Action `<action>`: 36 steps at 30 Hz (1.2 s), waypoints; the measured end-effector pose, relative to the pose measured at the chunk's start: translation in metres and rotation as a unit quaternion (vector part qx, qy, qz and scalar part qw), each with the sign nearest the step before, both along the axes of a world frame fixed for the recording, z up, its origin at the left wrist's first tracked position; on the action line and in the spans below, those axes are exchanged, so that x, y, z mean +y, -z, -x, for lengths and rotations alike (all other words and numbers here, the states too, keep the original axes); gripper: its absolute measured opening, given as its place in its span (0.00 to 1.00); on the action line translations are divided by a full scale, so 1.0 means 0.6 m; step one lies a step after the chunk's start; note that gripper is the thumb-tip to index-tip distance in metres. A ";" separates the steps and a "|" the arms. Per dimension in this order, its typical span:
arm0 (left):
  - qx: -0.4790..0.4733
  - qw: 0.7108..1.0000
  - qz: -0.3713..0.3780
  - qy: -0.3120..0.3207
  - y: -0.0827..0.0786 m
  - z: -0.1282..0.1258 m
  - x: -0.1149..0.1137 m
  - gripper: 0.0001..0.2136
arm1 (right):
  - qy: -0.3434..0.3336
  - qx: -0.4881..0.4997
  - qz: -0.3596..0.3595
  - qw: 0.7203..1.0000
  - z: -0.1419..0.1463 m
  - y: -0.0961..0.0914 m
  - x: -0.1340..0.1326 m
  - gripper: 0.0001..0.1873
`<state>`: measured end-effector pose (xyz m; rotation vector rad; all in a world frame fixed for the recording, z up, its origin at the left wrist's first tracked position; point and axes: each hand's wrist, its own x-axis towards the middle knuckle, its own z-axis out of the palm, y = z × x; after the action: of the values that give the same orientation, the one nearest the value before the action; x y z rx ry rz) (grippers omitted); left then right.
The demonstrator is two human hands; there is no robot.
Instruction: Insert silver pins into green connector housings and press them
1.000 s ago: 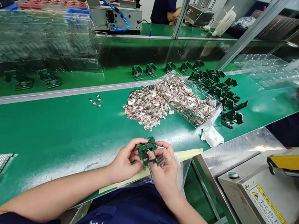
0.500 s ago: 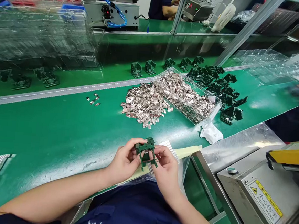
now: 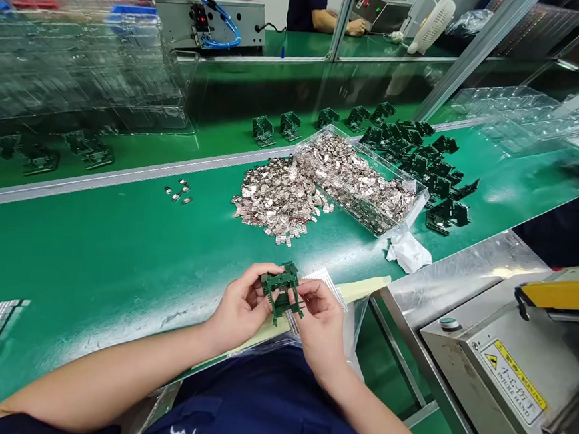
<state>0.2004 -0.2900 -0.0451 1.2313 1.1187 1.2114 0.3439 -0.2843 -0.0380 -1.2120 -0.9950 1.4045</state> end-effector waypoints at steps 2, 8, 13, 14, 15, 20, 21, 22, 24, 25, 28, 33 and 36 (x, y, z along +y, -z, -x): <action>-0.003 1.000 0.012 0.000 0.000 0.000 -0.002 0.13 | -0.003 0.006 0.004 1.000 0.001 0.000 0.001 0.12; 0.032 0.999 -0.008 -0.038 -0.007 -0.008 -0.007 0.12 | 0.017 0.041 0.009 0.999 0.006 -0.003 -0.002 0.12; 0.046 0.999 -0.005 -0.022 -0.023 -0.031 -0.012 0.12 | 0.061 0.067 -0.019 0.996 -0.007 -0.009 -0.017 0.13; 0.047 0.999 -0.003 -0.009 -0.025 -0.038 -0.012 0.12 | 0.068 0.075 -0.025 0.995 -0.015 -0.009 -0.019 0.13; 0.046 0.999 -0.003 0.006 -0.026 -0.047 -0.010 0.13 | 0.074 0.079 -0.030 0.994 -0.024 -0.009 -0.021 0.13; -0.005 0.998 -0.008 0.068 -0.014 -0.107 0.030 0.14 | 0.138 0.022 -0.064 0.988 -0.104 0.016 -0.032 0.09; -0.017 0.998 -0.012 0.064 -0.007 -0.121 0.043 0.14 | 0.164 0.001 -0.066 0.984 -0.123 0.027 -0.035 0.10; -0.025 0.998 -0.017 0.056 0.000 -0.135 0.057 0.15 | 0.186 -0.022 -0.062 0.980 -0.139 0.039 -0.039 0.11; -0.028 0.998 -0.029 0.040 0.015 -0.157 0.081 0.16 | 0.188 -0.067 -0.036 0.979 -0.159 0.066 -0.046 0.14; -0.025 0.998 -0.035 0.036 0.022 -0.165 0.089 0.17 | 0.170 -0.085 -0.022 0.982 -0.162 0.079 -0.048 0.16; -0.004 0.998 -0.050 0.034 0.039 -0.174 0.099 0.17 | 0.103 -0.100 -0.006 0.990 -0.147 0.109 -0.049 0.20; 0.025 0.997 -0.063 0.035 0.046 -0.167 0.089 0.17 | 0.098 -0.086 -0.028 0.991 -0.112 0.130 -0.041 0.23; 0.038 0.997 -0.062 0.029 0.048 -0.168 0.087 0.17 | 0.098 -0.080 -0.047 0.991 -0.112 0.140 -0.039 0.23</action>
<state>0.3010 -0.2376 -0.0738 1.4045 1.0680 1.2140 0.4111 -0.3076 -0.1218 -1.3303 -1.0094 1.1098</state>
